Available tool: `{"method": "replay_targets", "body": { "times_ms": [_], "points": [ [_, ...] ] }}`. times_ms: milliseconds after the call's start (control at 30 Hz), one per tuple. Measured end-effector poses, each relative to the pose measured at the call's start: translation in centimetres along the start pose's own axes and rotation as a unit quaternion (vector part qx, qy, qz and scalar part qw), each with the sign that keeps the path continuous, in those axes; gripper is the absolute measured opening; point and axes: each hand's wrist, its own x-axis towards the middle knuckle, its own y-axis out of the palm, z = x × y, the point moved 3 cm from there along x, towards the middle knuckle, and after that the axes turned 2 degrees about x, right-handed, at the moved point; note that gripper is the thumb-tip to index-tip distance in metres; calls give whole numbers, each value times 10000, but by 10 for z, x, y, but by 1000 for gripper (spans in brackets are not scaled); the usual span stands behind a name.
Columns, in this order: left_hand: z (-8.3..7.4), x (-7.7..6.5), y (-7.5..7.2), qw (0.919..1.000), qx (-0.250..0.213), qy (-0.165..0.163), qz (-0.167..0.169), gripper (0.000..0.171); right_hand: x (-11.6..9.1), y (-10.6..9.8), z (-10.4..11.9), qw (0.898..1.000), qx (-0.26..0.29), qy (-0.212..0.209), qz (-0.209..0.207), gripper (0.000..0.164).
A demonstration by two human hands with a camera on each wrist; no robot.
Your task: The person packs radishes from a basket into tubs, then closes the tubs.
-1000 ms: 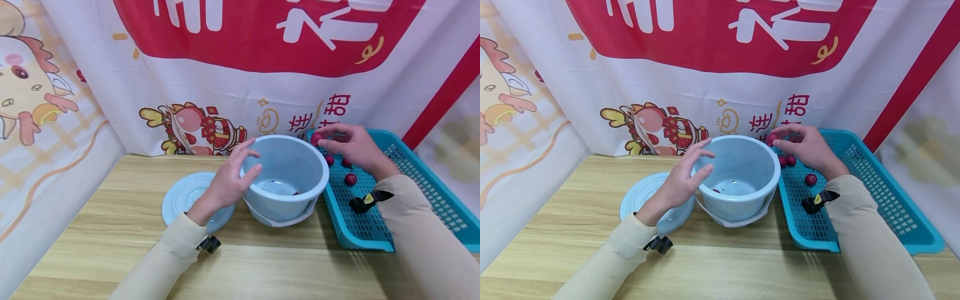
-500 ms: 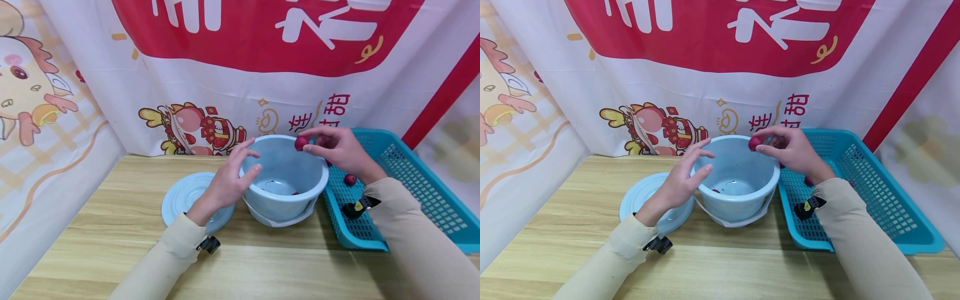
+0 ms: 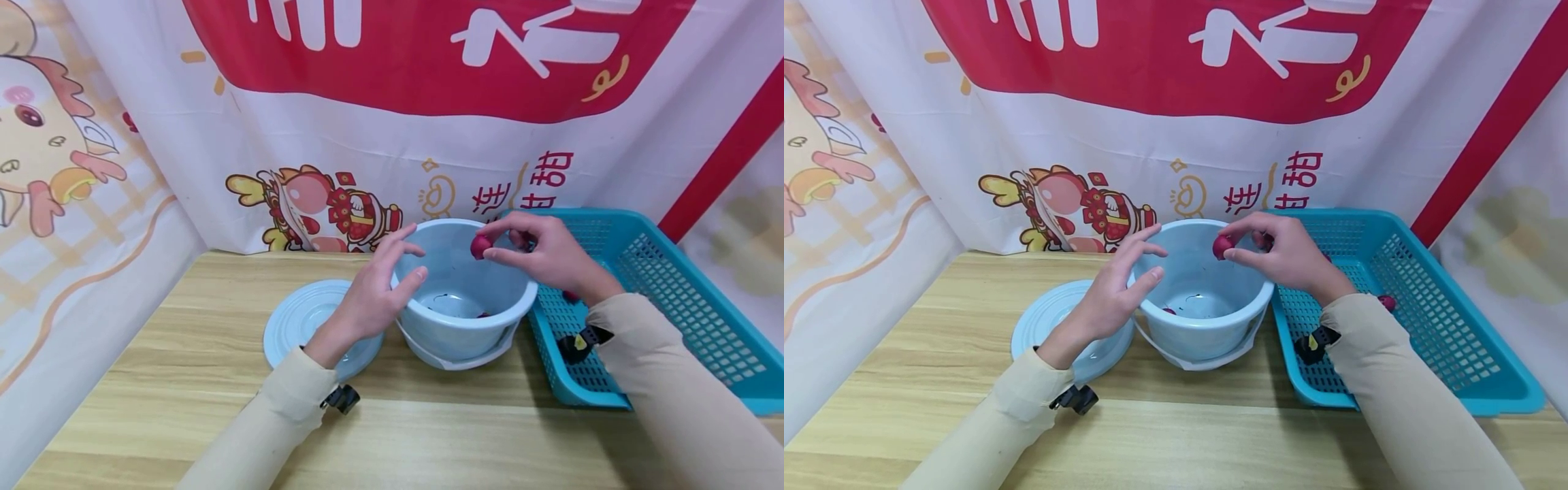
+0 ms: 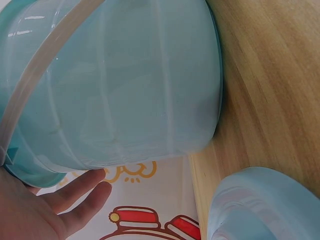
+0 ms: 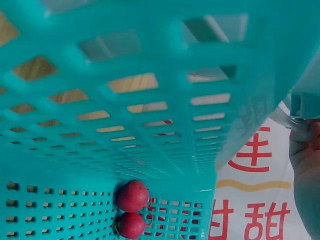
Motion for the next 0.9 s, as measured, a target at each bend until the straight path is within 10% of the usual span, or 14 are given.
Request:
{"method": "replay_targets", "body": {
  "times_ms": [900],
  "points": [
    [0,1,0,10000,1,-3,-11,46,0,2,3,9994,-90,268,223,39]
  ]
}}
